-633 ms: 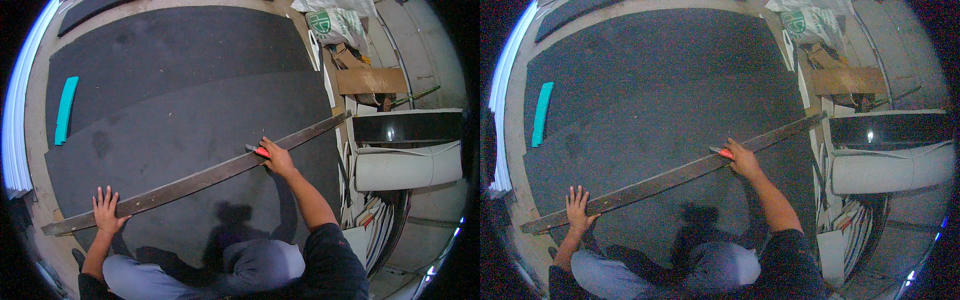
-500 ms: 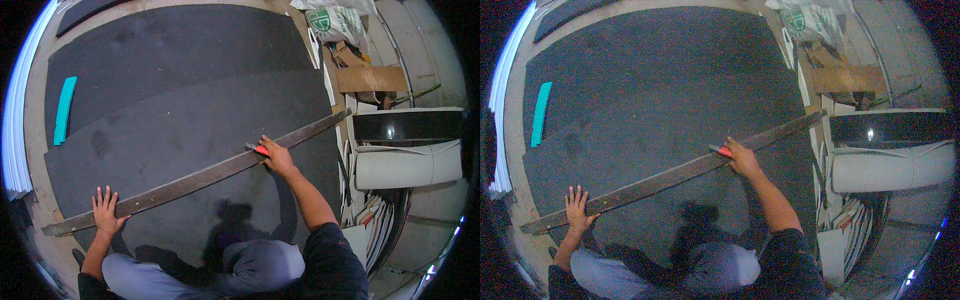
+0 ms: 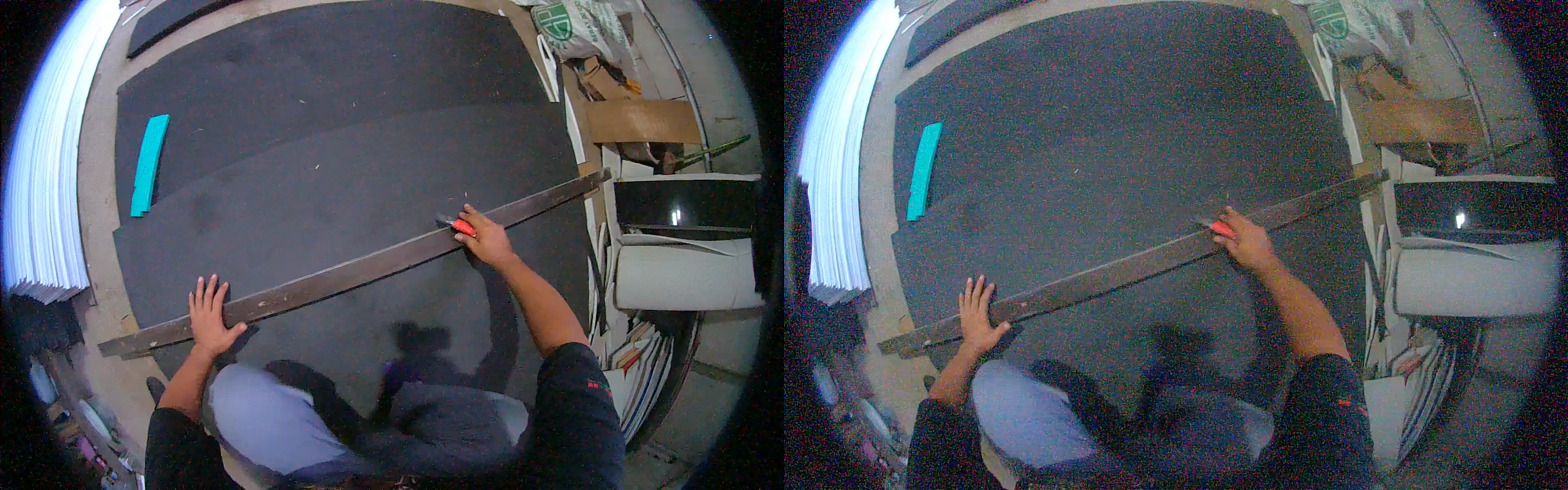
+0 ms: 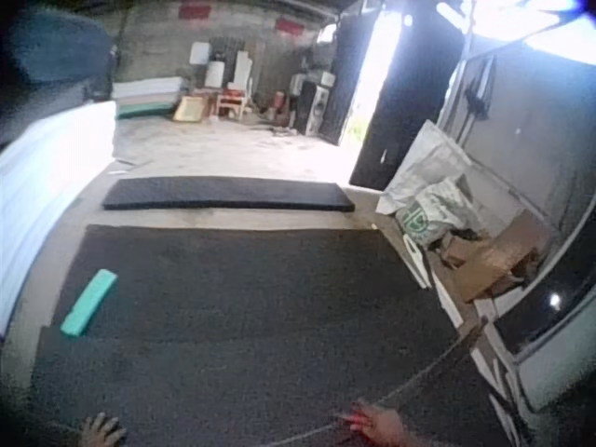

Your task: The person sits on the floor and uses a utility knife and a long metal straightedge to cut a large black sheet into strips. They measure and mark the sheet using a small green template, then score and snap the material along the straightedge. The cut strips are set aside on the floor.

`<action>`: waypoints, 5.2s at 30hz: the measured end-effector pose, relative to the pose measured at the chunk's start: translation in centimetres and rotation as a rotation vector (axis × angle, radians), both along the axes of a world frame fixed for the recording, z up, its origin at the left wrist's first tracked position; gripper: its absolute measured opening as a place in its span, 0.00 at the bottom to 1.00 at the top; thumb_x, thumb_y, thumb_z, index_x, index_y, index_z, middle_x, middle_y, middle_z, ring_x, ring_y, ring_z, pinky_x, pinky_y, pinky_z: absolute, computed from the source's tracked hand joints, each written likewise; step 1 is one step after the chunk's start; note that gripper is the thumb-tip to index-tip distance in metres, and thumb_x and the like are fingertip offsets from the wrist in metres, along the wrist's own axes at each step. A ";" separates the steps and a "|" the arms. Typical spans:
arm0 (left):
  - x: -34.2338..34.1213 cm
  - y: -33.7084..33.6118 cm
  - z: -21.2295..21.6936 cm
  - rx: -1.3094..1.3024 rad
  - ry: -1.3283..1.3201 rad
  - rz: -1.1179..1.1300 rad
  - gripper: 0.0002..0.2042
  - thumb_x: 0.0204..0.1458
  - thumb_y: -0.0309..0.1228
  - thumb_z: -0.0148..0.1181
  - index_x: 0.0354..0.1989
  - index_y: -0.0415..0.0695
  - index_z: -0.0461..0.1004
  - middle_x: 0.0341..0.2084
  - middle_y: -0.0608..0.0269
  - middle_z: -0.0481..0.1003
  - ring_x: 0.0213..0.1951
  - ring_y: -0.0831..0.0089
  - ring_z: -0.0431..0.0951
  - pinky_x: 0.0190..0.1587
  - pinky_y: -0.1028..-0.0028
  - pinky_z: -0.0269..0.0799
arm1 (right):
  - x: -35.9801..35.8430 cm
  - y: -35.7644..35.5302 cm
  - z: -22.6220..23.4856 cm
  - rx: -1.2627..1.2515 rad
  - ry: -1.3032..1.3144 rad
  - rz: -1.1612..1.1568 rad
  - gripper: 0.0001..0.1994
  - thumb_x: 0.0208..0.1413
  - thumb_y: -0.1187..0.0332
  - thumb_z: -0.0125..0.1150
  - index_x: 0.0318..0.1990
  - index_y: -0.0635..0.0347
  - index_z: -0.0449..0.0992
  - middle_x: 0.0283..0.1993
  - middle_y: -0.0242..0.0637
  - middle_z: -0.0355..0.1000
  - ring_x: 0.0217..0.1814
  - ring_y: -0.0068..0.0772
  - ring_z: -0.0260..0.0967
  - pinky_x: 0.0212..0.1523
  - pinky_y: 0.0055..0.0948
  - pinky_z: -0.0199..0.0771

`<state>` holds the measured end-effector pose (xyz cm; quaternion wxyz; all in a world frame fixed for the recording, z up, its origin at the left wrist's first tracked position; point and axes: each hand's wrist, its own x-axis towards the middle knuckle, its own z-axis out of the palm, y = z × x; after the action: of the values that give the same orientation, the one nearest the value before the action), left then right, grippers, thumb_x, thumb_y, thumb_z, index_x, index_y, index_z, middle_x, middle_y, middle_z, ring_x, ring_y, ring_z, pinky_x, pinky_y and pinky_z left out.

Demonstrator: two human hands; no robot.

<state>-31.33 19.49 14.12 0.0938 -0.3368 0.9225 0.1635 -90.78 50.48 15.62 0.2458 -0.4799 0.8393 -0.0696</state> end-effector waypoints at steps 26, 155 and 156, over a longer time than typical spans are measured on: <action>-6.4 0.0 -3.0 -0.198 -0.138 0.479 0.36 0.63 0.56 0.49 0.71 0.42 0.59 0.74 0.46 0.54 0.76 0.41 0.46 0.74 0.39 0.41 | 3.0 -3.3 1.9 0.218 0.101 -0.678 0.63 0.37 0.46 0.83 0.75 0.71 0.52 0.82 0.54 0.44 0.77 0.53 0.57 0.72 0.42 0.65; 24.4 -16.7 -7.1 -0.060 0.340 2.656 0.43 0.63 0.67 0.40 0.62 0.30 0.62 0.51 0.31 0.75 0.54 0.35 0.76 0.58 0.45 0.71 | 67.0 -45.7 5.1 0.547 -0.076 1.085 0.29 0.65 0.72 0.49 0.75 0.48 0.59 0.49 0.54 0.80 0.50 0.55 0.82 0.47 0.52 0.84; 24.2 -16.9 -5.9 -0.026 0.336 2.651 0.43 0.63 0.67 0.40 0.62 0.30 0.63 0.52 0.31 0.75 0.54 0.35 0.76 0.58 0.45 0.71 | 65.9 -45.3 5.1 0.556 -0.064 1.096 0.30 0.65 0.72 0.49 0.75 0.48 0.58 0.48 0.53 0.80 0.49 0.55 0.82 0.47 0.51 0.84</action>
<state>-7.10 2.54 8.20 -0.2520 -0.9493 -0.0972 0.1610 -24.92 5.17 20.74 0.3868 -0.7573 0.4493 0.2738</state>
